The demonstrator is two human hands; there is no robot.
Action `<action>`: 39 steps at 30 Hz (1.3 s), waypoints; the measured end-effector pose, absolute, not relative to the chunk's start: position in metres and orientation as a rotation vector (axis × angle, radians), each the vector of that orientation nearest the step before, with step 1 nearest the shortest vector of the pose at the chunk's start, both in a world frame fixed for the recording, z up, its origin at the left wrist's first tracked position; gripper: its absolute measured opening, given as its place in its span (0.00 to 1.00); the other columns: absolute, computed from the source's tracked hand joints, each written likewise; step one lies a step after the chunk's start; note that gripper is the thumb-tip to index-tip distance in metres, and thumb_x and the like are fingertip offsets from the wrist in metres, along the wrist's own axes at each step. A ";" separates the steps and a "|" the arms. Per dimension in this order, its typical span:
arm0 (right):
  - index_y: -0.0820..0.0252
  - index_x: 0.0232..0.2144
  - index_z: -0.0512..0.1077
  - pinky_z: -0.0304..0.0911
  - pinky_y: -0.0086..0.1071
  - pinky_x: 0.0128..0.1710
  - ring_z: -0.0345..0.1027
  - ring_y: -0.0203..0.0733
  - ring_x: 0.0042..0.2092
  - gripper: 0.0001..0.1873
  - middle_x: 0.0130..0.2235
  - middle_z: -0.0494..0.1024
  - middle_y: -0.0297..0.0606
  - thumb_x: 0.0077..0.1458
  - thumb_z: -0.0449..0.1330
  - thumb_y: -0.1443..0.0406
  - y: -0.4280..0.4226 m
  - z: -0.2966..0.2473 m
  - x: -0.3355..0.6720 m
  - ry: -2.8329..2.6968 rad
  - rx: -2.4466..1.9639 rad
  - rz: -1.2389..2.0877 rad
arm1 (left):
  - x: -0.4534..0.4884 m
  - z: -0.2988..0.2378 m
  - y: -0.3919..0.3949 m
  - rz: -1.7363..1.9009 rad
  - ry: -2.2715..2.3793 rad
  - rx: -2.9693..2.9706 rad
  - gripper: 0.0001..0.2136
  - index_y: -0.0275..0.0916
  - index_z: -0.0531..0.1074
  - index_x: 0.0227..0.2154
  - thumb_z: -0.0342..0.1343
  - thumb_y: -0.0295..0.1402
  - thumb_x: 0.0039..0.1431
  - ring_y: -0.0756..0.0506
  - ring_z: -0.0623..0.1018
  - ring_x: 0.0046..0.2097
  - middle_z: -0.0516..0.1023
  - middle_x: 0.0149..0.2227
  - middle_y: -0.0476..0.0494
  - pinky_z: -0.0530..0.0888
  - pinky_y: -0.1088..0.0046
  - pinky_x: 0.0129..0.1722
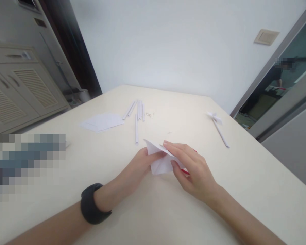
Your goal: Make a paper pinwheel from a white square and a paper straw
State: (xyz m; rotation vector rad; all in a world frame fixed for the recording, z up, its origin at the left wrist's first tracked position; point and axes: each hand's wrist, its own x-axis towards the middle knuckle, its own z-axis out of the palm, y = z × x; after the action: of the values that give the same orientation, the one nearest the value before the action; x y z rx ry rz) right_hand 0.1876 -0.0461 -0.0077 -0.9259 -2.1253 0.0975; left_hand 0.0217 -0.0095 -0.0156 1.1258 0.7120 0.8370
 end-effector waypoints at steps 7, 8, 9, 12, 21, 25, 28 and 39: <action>0.65 0.59 0.57 0.59 0.36 0.55 0.55 0.39 0.59 0.27 0.58 0.65 0.41 0.56 0.48 0.75 -0.041 -0.011 0.190 -2.279 -0.973 -0.079 | 0.016 -0.017 -0.005 0.829 0.674 1.090 0.13 0.42 0.71 0.45 0.51 0.30 0.57 0.41 0.74 0.45 0.77 0.43 0.45 0.69 0.69 0.42; 0.65 0.59 0.57 0.58 0.36 0.55 0.55 0.40 0.59 0.27 0.59 0.64 0.42 0.56 0.48 0.75 -0.040 -0.011 0.191 -2.286 -0.979 -0.094 | 0.016 -0.016 -0.005 0.815 0.669 1.076 0.13 0.42 0.71 0.45 0.51 0.30 0.57 0.42 0.74 0.45 0.78 0.42 0.46 0.69 0.69 0.42; 0.65 0.59 0.57 0.58 0.37 0.55 0.54 0.40 0.59 0.26 0.59 0.64 0.42 0.57 0.48 0.74 -0.040 -0.010 0.192 -2.290 -0.985 -0.106 | 0.016 -0.015 -0.005 0.807 0.663 1.060 0.13 0.43 0.72 0.44 0.51 0.30 0.57 0.42 0.74 0.44 0.78 0.41 0.46 0.69 0.69 0.42; 0.66 0.58 0.58 0.58 0.38 0.55 0.55 0.42 0.59 0.25 0.59 0.63 0.43 0.59 0.49 0.70 -0.037 -0.009 0.196 -2.296 -1.001 -0.140 | 0.016 -0.010 -0.004 0.817 0.641 1.021 0.13 0.41 0.72 0.44 0.50 0.30 0.57 0.41 0.75 0.43 0.78 0.40 0.45 0.69 0.67 0.43; 0.64 0.60 0.55 0.57 0.41 0.55 0.50 0.44 0.61 0.25 0.63 0.56 0.41 0.63 0.45 0.62 -0.034 -0.011 0.202 -2.366 -1.085 -0.214 | 0.015 -0.003 0.000 0.812 0.416 0.842 0.16 0.38 0.71 0.48 0.47 0.32 0.57 0.38 0.75 0.46 0.77 0.44 0.41 0.69 0.60 0.47; 0.65 0.61 0.53 0.56 0.41 0.56 0.48 0.44 0.62 0.26 0.64 0.53 0.41 0.63 0.44 0.61 -0.035 -0.011 0.198 -2.383 -1.121 -0.246 | 0.017 -0.003 -0.003 0.852 0.512 0.965 0.13 0.40 0.72 0.46 0.51 0.31 0.58 0.40 0.71 0.52 0.74 0.49 0.44 0.68 0.62 0.51; 0.65 0.61 0.52 0.55 0.42 0.56 0.47 0.46 0.63 0.27 0.65 0.51 0.42 0.63 0.44 0.59 -0.037 -0.011 0.194 -2.413 -1.135 -0.217 | 0.019 -0.003 -0.006 0.867 0.568 1.043 0.12 0.43 0.71 0.45 0.53 0.33 0.57 0.40 0.70 0.53 0.74 0.50 0.46 0.68 0.61 0.52; 0.51 0.52 0.62 0.67 0.38 0.45 0.65 0.43 0.51 0.21 0.54 0.67 0.40 0.56 0.55 0.56 -0.041 0.004 0.201 -1.907 -1.326 0.716 | 0.009 0.006 0.002 0.500 0.831 1.393 0.18 0.42 0.69 0.46 0.58 0.39 0.52 0.39 0.75 0.47 0.77 0.45 0.43 0.69 0.63 0.45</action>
State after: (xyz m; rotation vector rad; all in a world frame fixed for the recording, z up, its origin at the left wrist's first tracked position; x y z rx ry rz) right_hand 0.2015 -0.0405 0.0045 -1.3257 -1.9067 0.7156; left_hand 0.0092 0.0020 0.0058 1.3934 0.8313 0.4998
